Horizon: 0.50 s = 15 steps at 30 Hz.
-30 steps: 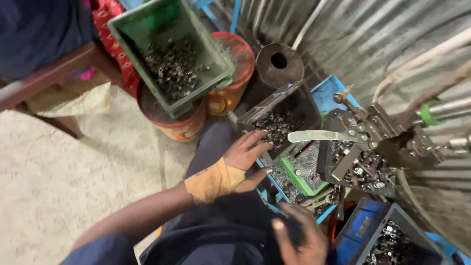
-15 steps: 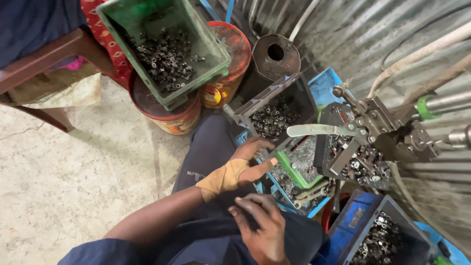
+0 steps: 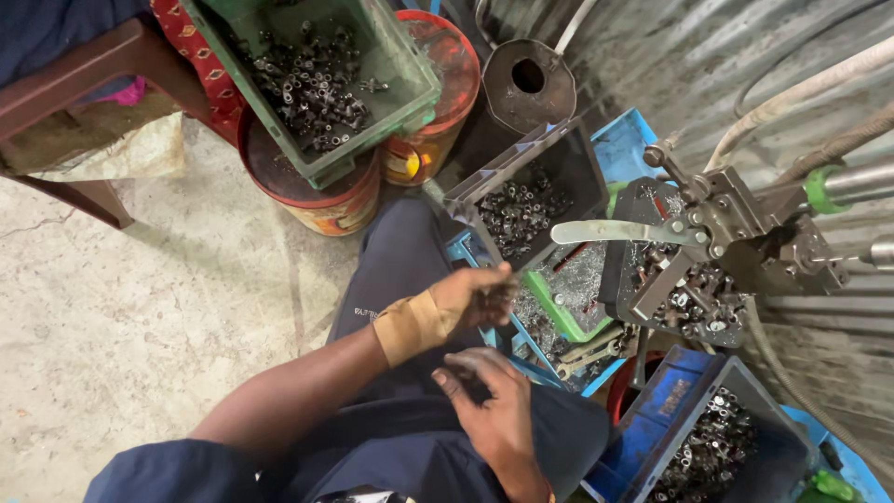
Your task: The person operates a green drill press to drill holes in small cylindrical metal parts. They repeatedly pick parts from a bin, place them in a jig, lower the drill to machine the part, and then remove the finished piece. The person also briefly adjusts a protective wrap on their left wrist.
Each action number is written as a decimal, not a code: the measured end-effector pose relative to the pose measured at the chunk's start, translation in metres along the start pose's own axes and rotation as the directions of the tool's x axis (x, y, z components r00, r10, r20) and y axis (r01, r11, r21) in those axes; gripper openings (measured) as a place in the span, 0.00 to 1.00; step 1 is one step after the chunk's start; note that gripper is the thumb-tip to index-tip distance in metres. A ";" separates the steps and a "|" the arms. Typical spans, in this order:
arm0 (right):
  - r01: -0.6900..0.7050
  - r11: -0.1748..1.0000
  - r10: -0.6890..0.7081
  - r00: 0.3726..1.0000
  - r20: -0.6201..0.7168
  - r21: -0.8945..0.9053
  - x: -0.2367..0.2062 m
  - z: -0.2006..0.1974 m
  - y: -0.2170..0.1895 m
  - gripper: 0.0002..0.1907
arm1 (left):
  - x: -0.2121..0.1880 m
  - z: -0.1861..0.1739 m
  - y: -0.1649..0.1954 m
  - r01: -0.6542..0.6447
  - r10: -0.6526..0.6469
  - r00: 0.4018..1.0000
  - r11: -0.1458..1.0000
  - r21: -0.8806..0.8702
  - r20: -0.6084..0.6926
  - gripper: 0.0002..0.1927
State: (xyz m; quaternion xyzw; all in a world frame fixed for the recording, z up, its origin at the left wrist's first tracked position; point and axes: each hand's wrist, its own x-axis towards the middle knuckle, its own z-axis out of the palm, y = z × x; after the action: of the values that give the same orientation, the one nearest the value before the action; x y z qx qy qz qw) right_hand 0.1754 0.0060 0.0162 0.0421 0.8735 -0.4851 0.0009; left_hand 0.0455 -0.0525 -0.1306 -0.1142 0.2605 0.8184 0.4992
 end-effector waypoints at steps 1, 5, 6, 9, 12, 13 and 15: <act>-0.070 0.995 0.068 0.997 0.029 0.064 0.000 0.002 0.002 0.11 | 0.000 0.002 0.003 -0.045 0.045 0.999 0.999 -0.008 0.005 0.17; 0.304 0.944 -0.310 0.950 -0.032 -0.126 -0.001 0.006 0.003 0.13 | 0.005 0.007 0.002 -0.025 0.025 0.999 1.000 -0.017 -0.023 0.16; 0.353 0.919 -0.360 0.933 -0.008 -0.177 -0.001 0.006 0.003 0.15 | 0.007 0.006 -0.002 -0.009 0.009 1.000 1.000 -0.005 -0.025 0.16; 0.482 0.822 -0.482 0.872 0.082 -0.303 0.004 0.001 0.005 0.17 | 0.015 -0.001 -0.016 0.136 -0.133 0.990 0.988 0.070 -0.047 0.17; 0.588 0.743 -0.571 0.806 0.157 -0.319 0.008 -0.002 0.010 0.20 | 0.020 -0.008 -0.030 0.110 -0.109 0.994 0.988 0.112 -0.012 0.19; 0.620 0.721 -0.597 0.783 0.175 -0.310 0.009 0.000 0.011 0.21 | 0.020 -0.010 -0.033 0.064 -0.066 0.998 0.991 0.118 0.016 0.20; 0.636 0.659 -0.630 0.758 0.166 -0.403 0.009 0.004 0.013 0.19 | 0.012 -0.013 -0.040 0.075 -0.079 0.997 0.979 0.188 0.013 0.20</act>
State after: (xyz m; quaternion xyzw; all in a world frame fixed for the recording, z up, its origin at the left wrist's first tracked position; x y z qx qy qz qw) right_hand 0.1669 0.0100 0.0022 -0.2683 0.9184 -0.2472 -0.1531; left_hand 0.0741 -0.0362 -0.1594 -0.0683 0.3267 0.7713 0.5419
